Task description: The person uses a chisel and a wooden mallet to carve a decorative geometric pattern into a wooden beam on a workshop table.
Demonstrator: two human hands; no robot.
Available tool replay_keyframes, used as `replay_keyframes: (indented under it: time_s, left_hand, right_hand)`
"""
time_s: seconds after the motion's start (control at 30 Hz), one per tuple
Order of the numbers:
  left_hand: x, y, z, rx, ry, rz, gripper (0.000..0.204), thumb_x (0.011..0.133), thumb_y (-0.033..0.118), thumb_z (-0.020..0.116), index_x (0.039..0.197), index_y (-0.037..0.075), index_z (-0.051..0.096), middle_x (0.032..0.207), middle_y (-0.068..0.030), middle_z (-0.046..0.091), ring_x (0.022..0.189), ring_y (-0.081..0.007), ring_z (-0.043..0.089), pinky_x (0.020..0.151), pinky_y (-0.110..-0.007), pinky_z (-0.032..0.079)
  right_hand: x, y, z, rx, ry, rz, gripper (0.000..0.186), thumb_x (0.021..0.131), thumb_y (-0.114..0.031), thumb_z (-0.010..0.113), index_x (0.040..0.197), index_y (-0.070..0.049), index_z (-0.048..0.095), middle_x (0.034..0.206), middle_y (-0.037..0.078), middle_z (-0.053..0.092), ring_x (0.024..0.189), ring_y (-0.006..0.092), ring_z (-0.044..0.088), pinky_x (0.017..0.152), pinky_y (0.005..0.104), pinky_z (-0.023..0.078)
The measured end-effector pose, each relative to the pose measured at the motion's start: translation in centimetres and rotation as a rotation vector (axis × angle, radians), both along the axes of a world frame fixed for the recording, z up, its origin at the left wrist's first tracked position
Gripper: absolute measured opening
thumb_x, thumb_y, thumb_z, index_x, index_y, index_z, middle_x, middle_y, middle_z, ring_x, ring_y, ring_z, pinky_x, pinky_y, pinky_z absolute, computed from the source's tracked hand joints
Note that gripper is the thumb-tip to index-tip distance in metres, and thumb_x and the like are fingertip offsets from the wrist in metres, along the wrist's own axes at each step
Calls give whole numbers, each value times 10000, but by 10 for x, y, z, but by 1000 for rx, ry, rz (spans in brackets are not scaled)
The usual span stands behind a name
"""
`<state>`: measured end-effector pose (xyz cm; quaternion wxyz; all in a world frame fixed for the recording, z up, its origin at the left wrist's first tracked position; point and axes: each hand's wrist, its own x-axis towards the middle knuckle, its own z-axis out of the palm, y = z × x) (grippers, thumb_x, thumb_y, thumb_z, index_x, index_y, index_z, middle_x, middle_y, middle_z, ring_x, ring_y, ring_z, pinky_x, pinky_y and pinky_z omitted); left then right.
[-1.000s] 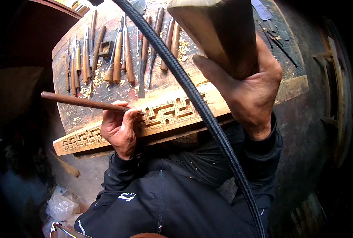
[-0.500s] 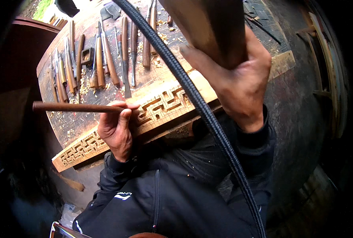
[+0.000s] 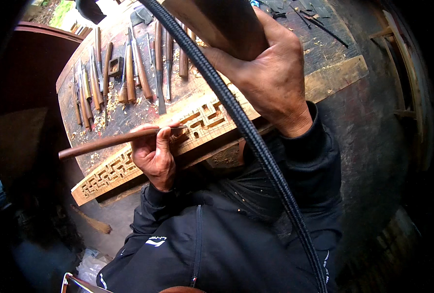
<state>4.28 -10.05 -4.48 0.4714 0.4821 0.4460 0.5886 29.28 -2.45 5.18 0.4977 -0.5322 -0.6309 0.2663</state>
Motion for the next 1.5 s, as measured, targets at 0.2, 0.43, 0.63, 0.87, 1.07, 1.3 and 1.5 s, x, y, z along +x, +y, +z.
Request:
replay_keyframes:
  time_s: [0.2, 0.43, 0.63, 0.87, 1.07, 1.3, 1.5]
  left_hand:
    - [-6, -1, -2, 3, 107, -48, 201, 1060, -42, 644, 1215, -29, 516, 1116, -194, 774, 1074, -230, 757, 1023, -340, 568]
    - [-8, -1, -5, 28, 224, -79, 207, 1068, -17, 643, 1226, -22, 509, 1119, -186, 787, 1092, -226, 749, 1024, -340, 566]
    - [-5, 0, -6, 67, 218, -62, 187, 1069, -17, 642, 1210, -21, 519, 1105, -194, 786, 1068, -232, 750, 1020, -349, 566]
    - [-6, 1, -3, 71, 243, -86, 206, 1067, -30, 637, 1232, -25, 515, 1082, -190, 777, 1058, -238, 751, 1006, -366, 577]
    - [-4, 1, -3, 79, 307, -49, 195, 1047, -21, 679, 1198, -21, 555, 1038, -167, 781, 982, -221, 766, 922, -343, 598]
    - [2, 15, 15, 170, 599, -51, 230, 981, 52, 799, 1130, 19, 627, 857, -117, 729, 745, -199, 723, 715, -325, 575]
    - [2, 20, 17, 201, 772, -166, 184, 1036, -66, 651, 1198, -16, 580, 948, -150, 785, 950, -200, 806, 831, -316, 615]
  right_hand:
    - [0, 1, 1, 3, 5, 5, 502, 893, -154, 889, 1326, 1, 686, 1226, 153, 780, 1087, 256, 775, 1009, 388, 612]
    - [2, 2, -2, -4, 35, 40, 543, 879, -141, 899, 1352, 7, 675, 1244, 168, 774, 1144, 262, 762, 1023, 382, 612]
    - [1, 2, 0, 18, -39, 13, 547, 879, -137, 898, 1360, 0, 678, 1248, 179, 771, 1125, 283, 770, 1014, 382, 616]
    - [1, 0, 4, 10, -69, 12, 535, 876, -148, 904, 1345, -6, 690, 1204, 170, 785, 1082, 264, 780, 979, 378, 623]
    - [-1, 0, -2, 61, -81, 68, 526, 866, -159, 909, 1330, -27, 699, 1172, 137, 797, 1053, 252, 788, 931, 375, 637]
    - [-10, 25, 24, 588, -320, 62, 391, 844, -86, 738, 1231, -51, 785, 727, 128, 727, 586, 231, 726, 555, 382, 587]
    - [-20, 16, 82, 672, -589, 24, 388, 851, -92, 740, 1235, -54, 781, 744, 125, 733, 594, 232, 726, 554, 379, 585]
